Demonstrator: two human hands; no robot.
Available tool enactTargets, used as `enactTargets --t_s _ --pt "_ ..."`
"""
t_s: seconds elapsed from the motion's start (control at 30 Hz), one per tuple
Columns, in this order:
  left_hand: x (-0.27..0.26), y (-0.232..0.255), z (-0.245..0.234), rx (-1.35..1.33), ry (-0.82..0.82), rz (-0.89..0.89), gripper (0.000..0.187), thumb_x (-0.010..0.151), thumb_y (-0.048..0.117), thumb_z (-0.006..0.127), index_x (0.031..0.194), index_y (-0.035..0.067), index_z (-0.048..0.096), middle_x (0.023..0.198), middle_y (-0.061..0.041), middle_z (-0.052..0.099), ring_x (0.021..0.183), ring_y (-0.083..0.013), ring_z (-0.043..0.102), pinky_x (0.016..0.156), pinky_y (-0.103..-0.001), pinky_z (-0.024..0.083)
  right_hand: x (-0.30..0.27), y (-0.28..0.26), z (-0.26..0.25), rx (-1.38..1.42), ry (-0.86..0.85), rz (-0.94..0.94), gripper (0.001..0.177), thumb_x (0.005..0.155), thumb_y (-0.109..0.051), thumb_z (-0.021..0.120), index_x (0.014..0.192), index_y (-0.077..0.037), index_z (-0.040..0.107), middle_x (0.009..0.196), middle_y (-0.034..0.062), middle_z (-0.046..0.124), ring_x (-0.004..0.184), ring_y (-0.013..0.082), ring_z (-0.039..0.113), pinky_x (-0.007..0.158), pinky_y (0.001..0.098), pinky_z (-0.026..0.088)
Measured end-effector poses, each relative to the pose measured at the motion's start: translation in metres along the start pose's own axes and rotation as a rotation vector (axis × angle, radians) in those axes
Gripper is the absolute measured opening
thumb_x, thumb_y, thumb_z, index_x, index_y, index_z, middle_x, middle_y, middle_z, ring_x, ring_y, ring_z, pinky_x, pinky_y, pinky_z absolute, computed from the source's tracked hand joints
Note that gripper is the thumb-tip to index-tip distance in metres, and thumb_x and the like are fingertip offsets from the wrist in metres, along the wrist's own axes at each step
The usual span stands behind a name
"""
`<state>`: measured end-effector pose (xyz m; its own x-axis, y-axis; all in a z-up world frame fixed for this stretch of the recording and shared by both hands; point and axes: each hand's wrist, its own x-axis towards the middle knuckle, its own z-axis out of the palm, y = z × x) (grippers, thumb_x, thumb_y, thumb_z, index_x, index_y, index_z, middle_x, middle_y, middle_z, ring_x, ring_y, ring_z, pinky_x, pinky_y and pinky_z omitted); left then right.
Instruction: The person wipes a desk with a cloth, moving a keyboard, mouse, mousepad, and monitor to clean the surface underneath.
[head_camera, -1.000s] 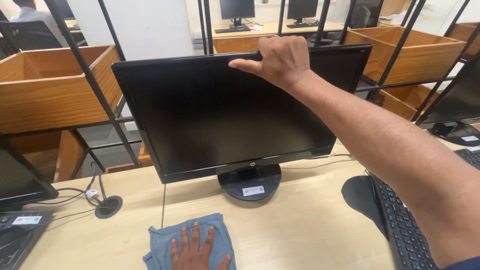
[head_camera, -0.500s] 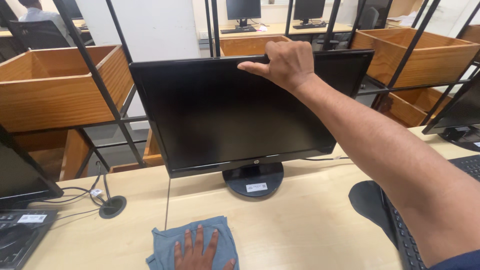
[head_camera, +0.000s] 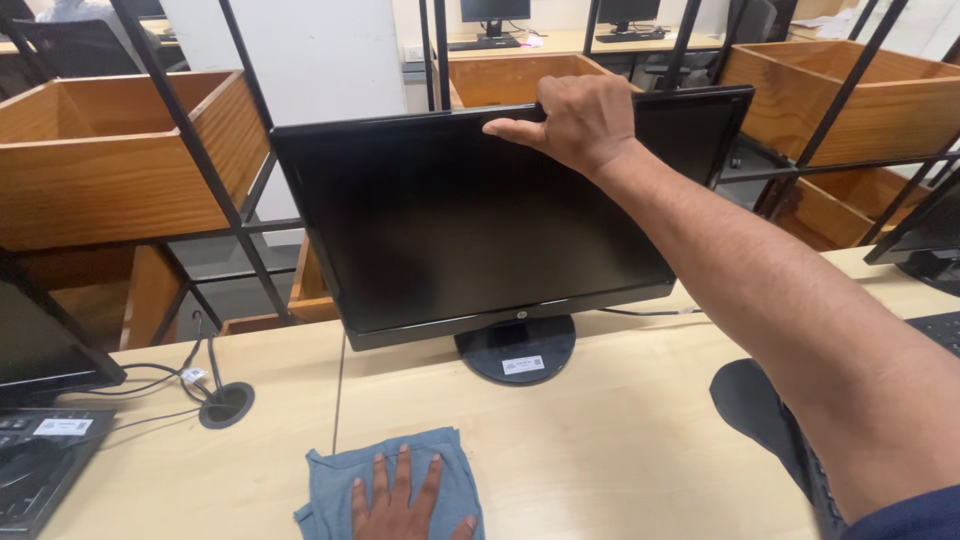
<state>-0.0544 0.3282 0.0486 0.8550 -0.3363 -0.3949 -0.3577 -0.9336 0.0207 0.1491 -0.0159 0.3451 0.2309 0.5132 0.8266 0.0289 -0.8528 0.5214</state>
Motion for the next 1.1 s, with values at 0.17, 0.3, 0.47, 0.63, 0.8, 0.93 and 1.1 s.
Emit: enactTargets --t_s 0.17,0.3,0.47,0.63,0.8,0.93,1.1 --pt "0.002 0.000 0.001 0.000 -0.014 0.004 0.093 0.088 0.082 0.046 0.161 0.029 0.024 0.167 -0.023 0.010 0.154 -0.0518 0.003 0.119 -0.075 0.003 -0.005 0.001 0.006 -0.011 -0.003 -0.002 0.084 0.098 -0.089 0.054 0.054 -0.018 0.044 0.046 -0.0019 0.048 0.038 0.0118 0.048 0.040 0.0272 0.040" --pt "0.002 -0.001 0.001 0.003 -0.024 0.007 0.093 0.089 0.083 0.045 0.162 0.028 0.023 0.168 -0.023 0.009 0.154 -0.0521 0.001 0.119 -0.074 0.001 -0.009 0.002 0.010 -0.021 0.015 0.005 0.084 0.098 -0.089 0.053 0.055 -0.018 0.045 0.047 -0.0018 0.049 0.039 0.0121 0.049 0.041 0.0271 0.041" --pt "0.002 0.000 0.001 -0.016 -0.032 0.001 0.094 0.088 0.083 0.043 0.162 0.029 0.023 0.168 -0.023 0.008 0.155 -0.0513 0.000 0.120 -0.073 0.000 -0.013 0.006 0.016 -0.006 -0.041 0.021 0.084 0.100 -0.088 0.051 0.054 -0.018 0.046 0.046 -0.0022 0.049 0.037 0.0110 0.048 0.040 0.0265 0.041" --pt "0.004 -0.001 -0.002 -0.008 -0.081 0.008 0.095 0.088 0.084 0.042 0.163 0.028 0.022 0.169 -0.023 0.006 0.156 -0.0518 -0.001 0.120 -0.074 -0.001 -0.013 0.007 0.021 0.019 -0.076 0.027 0.084 0.100 -0.087 0.050 0.054 -0.018 0.047 0.044 -0.0022 0.049 0.036 0.0109 0.049 0.039 0.0262 0.041" --pt "-0.001 0.000 -0.007 -0.021 -0.088 -0.006 0.096 0.088 0.083 0.042 0.164 0.028 0.021 0.169 -0.023 0.006 0.156 -0.0508 -0.002 0.121 -0.072 -0.001 -0.014 0.007 0.023 -0.004 -0.057 0.017 0.084 0.100 -0.087 0.050 0.054 -0.017 0.048 0.045 -0.0015 0.050 0.037 0.0117 0.050 0.040 0.0268 0.043" --pt "-0.006 0.002 -0.013 -0.035 -0.083 -0.008 0.094 0.089 0.081 0.045 0.164 0.028 0.021 0.169 -0.023 0.007 0.156 -0.0507 -0.002 0.121 -0.071 -0.001 -0.012 0.007 0.021 0.035 -0.061 0.019 0.084 0.102 -0.086 0.051 0.056 -0.016 0.050 0.046 -0.0007 0.051 0.039 0.0128 0.053 0.041 0.0278 0.045" --pt "-0.014 0.005 -0.018 -0.047 -0.062 -0.013 0.093 0.090 0.079 0.045 0.163 0.028 0.021 0.169 -0.024 0.007 0.156 -0.0500 -0.001 0.122 -0.070 -0.001 -0.010 0.006 0.014 0.046 -0.075 0.019 0.081 0.101 -0.084 0.055 0.059 -0.015 0.052 0.049 0.0013 0.055 0.042 0.0158 0.057 0.043 0.0296 0.047"
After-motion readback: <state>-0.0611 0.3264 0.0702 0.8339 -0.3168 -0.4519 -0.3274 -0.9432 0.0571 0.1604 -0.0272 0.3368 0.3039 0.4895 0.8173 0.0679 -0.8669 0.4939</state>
